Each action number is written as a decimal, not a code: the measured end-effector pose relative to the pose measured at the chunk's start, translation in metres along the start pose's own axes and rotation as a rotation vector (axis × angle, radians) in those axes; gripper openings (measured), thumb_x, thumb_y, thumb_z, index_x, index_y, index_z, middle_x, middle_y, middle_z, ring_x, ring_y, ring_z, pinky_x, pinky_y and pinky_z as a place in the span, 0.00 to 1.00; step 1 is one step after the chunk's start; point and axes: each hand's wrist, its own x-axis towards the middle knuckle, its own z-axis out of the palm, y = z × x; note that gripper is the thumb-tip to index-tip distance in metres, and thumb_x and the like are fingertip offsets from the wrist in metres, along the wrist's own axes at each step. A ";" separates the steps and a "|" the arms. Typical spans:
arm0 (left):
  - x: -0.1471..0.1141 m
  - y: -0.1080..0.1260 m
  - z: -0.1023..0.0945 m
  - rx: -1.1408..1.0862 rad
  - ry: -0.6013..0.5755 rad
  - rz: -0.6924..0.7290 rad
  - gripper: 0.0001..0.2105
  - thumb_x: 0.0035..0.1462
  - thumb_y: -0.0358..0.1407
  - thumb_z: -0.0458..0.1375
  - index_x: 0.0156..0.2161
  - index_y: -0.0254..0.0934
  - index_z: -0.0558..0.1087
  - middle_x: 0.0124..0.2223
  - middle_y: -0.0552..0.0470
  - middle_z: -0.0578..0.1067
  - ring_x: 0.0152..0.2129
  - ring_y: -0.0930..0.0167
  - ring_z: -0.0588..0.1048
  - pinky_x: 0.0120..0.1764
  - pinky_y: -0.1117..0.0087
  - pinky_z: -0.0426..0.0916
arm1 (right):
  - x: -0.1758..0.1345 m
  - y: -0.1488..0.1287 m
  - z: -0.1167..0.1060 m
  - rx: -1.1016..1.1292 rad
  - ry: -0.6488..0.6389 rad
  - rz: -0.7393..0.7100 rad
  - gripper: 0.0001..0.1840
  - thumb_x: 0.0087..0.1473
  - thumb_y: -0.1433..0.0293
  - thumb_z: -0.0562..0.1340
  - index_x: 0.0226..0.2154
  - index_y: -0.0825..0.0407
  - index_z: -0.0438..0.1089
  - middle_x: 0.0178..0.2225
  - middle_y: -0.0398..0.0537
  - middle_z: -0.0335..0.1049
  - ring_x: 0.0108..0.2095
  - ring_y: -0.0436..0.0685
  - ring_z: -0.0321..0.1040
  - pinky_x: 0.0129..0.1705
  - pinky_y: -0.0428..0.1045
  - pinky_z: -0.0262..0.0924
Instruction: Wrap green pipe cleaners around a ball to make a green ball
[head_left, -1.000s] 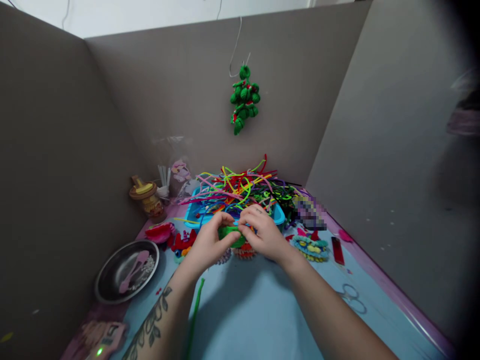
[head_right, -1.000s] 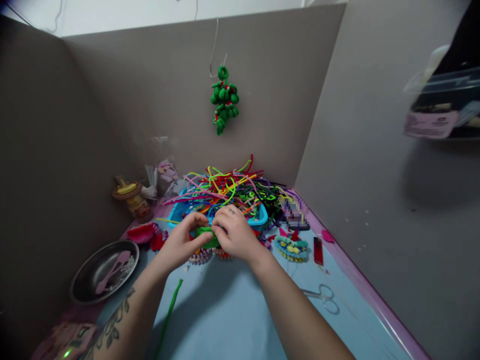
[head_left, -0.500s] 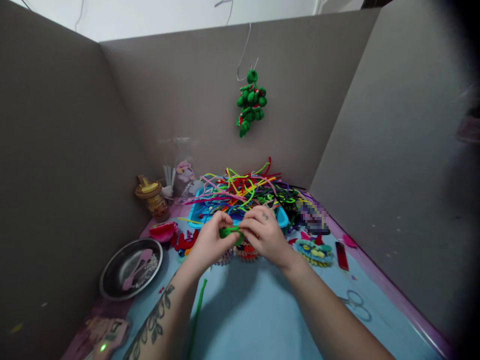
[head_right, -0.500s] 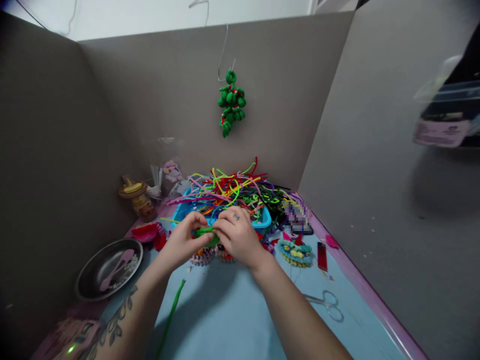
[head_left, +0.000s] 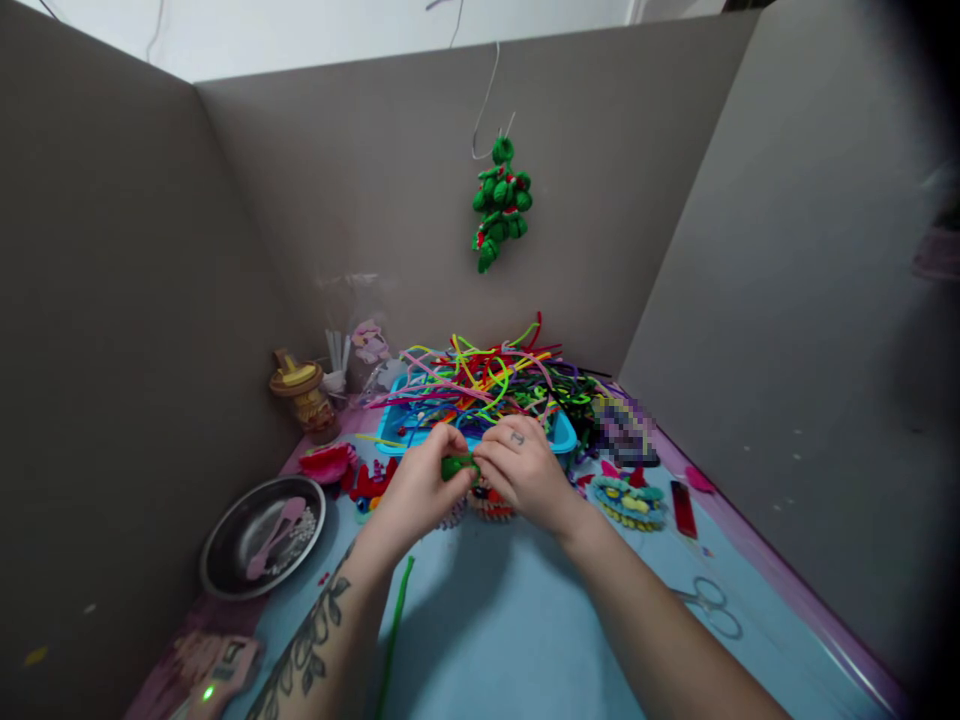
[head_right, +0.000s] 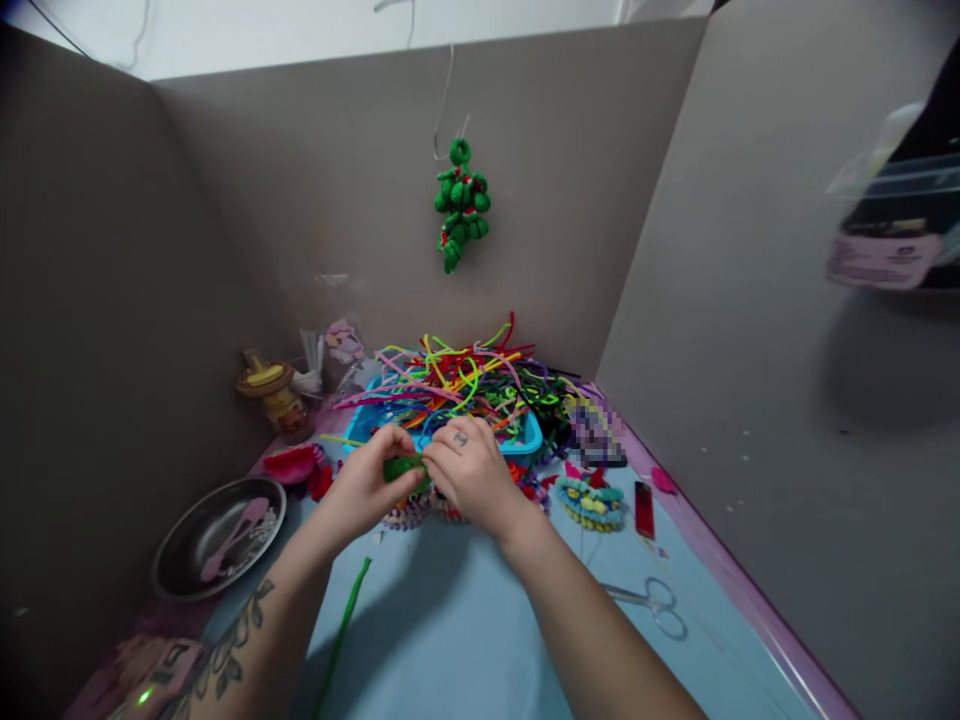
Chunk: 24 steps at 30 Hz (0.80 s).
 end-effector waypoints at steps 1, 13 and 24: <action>0.000 -0.001 0.000 -0.027 0.006 -0.004 0.08 0.50 0.29 0.55 0.35 0.39 0.60 0.32 0.57 0.67 0.30 0.73 0.68 0.34 0.73 0.62 | 0.000 0.001 0.000 0.016 -0.009 0.011 0.06 0.58 0.71 0.58 0.33 0.51 0.71 0.33 0.48 0.72 0.40 0.58 0.59 0.44 0.54 0.52; 0.000 -0.006 0.001 -0.104 0.023 -0.047 0.09 0.48 0.30 0.57 0.34 0.39 0.60 0.31 0.58 0.66 0.28 0.74 0.67 0.32 0.74 0.61 | 0.001 -0.002 -0.006 -0.046 -0.105 -0.046 0.09 0.57 0.73 0.57 0.36 0.50 0.73 0.34 0.49 0.73 0.41 0.59 0.59 0.44 0.56 0.50; 0.000 -0.005 -0.004 0.012 0.016 -0.056 0.08 0.47 0.30 0.56 0.32 0.38 0.60 0.29 0.59 0.65 0.26 0.74 0.65 0.30 0.74 0.60 | 0.001 -0.007 0.004 -0.114 -0.161 -0.018 0.07 0.58 0.72 0.57 0.32 0.52 0.71 0.33 0.50 0.72 0.41 0.59 0.59 0.44 0.56 0.49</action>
